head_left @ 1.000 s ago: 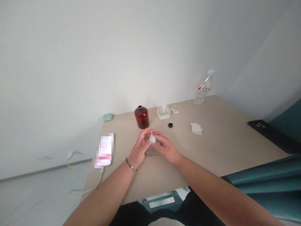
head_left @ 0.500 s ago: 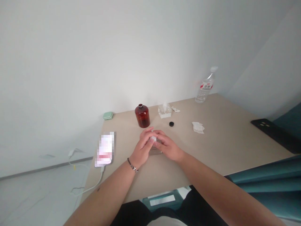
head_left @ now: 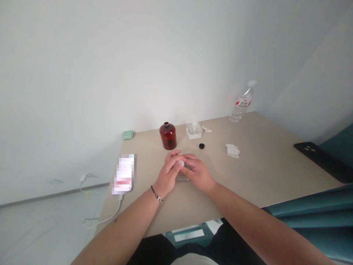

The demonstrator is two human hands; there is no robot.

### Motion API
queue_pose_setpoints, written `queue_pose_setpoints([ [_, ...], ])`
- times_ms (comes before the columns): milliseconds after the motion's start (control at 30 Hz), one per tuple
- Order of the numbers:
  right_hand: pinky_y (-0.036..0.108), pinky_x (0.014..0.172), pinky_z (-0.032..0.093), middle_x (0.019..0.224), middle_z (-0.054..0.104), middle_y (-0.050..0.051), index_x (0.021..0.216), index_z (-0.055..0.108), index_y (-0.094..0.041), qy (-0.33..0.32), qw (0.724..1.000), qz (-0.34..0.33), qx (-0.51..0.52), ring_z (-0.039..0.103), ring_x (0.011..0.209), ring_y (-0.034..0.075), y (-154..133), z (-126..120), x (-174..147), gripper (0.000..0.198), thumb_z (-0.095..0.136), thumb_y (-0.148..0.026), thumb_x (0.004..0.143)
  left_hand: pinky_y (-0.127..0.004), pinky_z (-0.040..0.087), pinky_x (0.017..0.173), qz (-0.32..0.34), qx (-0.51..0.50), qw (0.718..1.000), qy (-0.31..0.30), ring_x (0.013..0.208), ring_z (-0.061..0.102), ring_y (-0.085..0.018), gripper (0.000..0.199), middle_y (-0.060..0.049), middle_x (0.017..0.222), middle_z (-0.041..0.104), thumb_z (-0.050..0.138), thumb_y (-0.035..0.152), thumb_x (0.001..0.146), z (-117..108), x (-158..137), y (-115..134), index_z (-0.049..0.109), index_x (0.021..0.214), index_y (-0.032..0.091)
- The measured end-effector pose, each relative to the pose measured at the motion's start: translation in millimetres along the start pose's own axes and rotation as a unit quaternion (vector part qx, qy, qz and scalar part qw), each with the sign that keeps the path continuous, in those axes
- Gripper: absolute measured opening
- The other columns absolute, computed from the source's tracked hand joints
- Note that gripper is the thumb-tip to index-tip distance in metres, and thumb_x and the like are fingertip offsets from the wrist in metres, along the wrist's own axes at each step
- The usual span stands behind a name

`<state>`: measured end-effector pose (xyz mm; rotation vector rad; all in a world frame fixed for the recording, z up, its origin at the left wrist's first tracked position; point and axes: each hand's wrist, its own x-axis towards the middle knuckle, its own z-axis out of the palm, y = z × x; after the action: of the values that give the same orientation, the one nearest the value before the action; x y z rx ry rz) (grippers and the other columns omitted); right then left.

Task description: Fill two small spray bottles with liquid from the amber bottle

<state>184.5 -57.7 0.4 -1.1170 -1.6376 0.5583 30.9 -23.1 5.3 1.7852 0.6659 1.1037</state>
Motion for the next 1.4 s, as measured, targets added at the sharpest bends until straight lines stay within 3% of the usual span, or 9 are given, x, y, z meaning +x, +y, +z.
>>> queue_pose_setpoints([
  [200, 0.044, 0.102, 0.044, 0.118, 0.064, 0.009, 0.108, 0.071, -0.026, -0.015, 0.999, 0.022, 0.032, 0.058, 0.114, 0.024, 4, 0, 0, 0.032, 0.063, -0.047, 0.087, -0.045, 0.027, 0.117, -0.018, -0.06, 0.998, -0.031, 0.136, 0.037, -0.028, 0.041, -0.007, 0.138, 0.044, 0.051, 0.051, 0.093, -6, -1, -9, 0.056, 0.126, 0.027],
  [400, 0.041, 0.097, 0.046, 0.111, 0.065, 0.009, 0.1, 0.07, -0.024, 0.004, 0.997, 0.053, 0.062, 0.061, 0.107, 0.023, 5, -12, 0, 0.034, 0.053, -0.052, 0.091, -0.048, 0.031, 0.113, -0.062, -0.066, 0.991, -0.095, 0.132, 0.039, -0.031, 0.105, -0.011, 0.14, 0.037, 0.084, 0.044, 0.066, -16, -1, -20, 0.016, 0.146, 0.03],
  [567, 0.037, 0.086, 0.05, 0.101, 0.065, 0.007, 0.102, 0.066, -0.024, 0.024, 0.997, 0.059, 0.048, 0.062, 0.095, 0.02, 5, -19, -3, 0.028, 0.051, -0.046, 0.093, -0.048, 0.041, 0.102, -0.085, -0.053, 0.989, -0.112, 0.11, 0.053, -0.026, 0.109, -0.009, 0.125, 0.043, 0.084, 0.04, 0.066, -17, -1, -22, 0.011, 0.146, 0.03],
  [733, 0.042, 0.095, 0.047, 0.117, 0.059, 0.01, 0.121, 0.057, -0.025, -0.003, 0.997, -0.043, -0.066, 0.055, 0.112, 0.023, -4, -24, -3, 0.03, 0.051, -0.032, 0.092, -0.049, 0.04, 0.103, -0.068, -0.06, 0.989, -0.115, 0.112, 0.054, -0.027, 0.11, -0.009, 0.123, 0.045, 0.086, 0.037, 0.066, -17, -1, -23, 0.01, 0.145, 0.03],
  [833, 0.048, 0.104, 0.038, 0.132, 0.054, 0.011, 0.126, 0.057, -0.025, -0.092, 0.965, -0.128, -0.209, 0.048, 0.124, 0.026, -24, -32, 7, 0.038, 0.052, -0.021, 0.088, -0.051, 0.04, 0.105, -0.056, -0.059, 0.989, -0.124, 0.118, 0.053, -0.03, 0.11, -0.009, 0.128, 0.045, 0.087, 0.032, 0.063, -17, 1, -25, 0.012, 0.144, 0.032],
  [967, 0.054, 0.113, 0.019, 0.126, 0.062, 0.005, 0.112, 0.064, -0.027, -0.299, 0.854, -0.252, -0.344, 0.049, 0.123, 0.026, -54, -41, 34, 0.026, 0.056, -0.021, 0.088, -0.054, 0.04, 0.107, -0.049, -0.096, 0.986, -0.126, 0.126, 0.049, -0.033, 0.104, -0.009, 0.132, 0.045, 0.088, 0.025, 0.06, -19, 3, -30, 0.02, 0.138, 0.033],
  [1067, 0.053, 0.111, 0.022, 0.115, 0.068, 0.005, 0.109, 0.064, -0.026, -0.36, 0.802, -0.268, -0.394, 0.056, 0.112, 0.024, -66, -42, 55, 0.021, 0.057, -0.023, 0.089, -0.054, 0.043, 0.106, -0.056, -0.146, 0.979, -0.134, 0.125, 0.052, -0.033, 0.097, -0.007, 0.131, 0.047, 0.087, 0.021, 0.06, -20, 5, -31, 0.025, 0.134, 0.034],
  [1200, 0.052, 0.105, 0.03, 0.101, 0.071, 0.005, 0.103, 0.068, -0.026, -0.381, 0.792, -0.257, -0.402, 0.062, 0.101, 0.025, -69, -37, 72, 0.019, 0.062, -0.022, 0.085, -0.055, 0.04, 0.108, -0.056, -0.16, 0.977, -0.13, 0.125, 0.053, -0.032, 0.096, -0.006, 0.132, 0.046, 0.087, 0.02, 0.06, -20, 5, -27, 0.025, 0.132, 0.037],
  [1400, 0.055, 0.108, 0.026, 0.098, 0.074, 0.003, 0.095, 0.071, -0.028, -0.405, 0.8, -0.227, -0.38, 0.066, 0.095, 0.024, -80, -43, 79, 0.017, 0.064, -0.018, 0.083, -0.058, 0.036, 0.111, -0.046, -0.162, 0.979, -0.118, 0.129, 0.049, -0.035, 0.106, -0.011, 0.133, 0.045, 0.088, 0.025, 0.059, -17, 5, -30, 0.019, 0.14, 0.033],
])
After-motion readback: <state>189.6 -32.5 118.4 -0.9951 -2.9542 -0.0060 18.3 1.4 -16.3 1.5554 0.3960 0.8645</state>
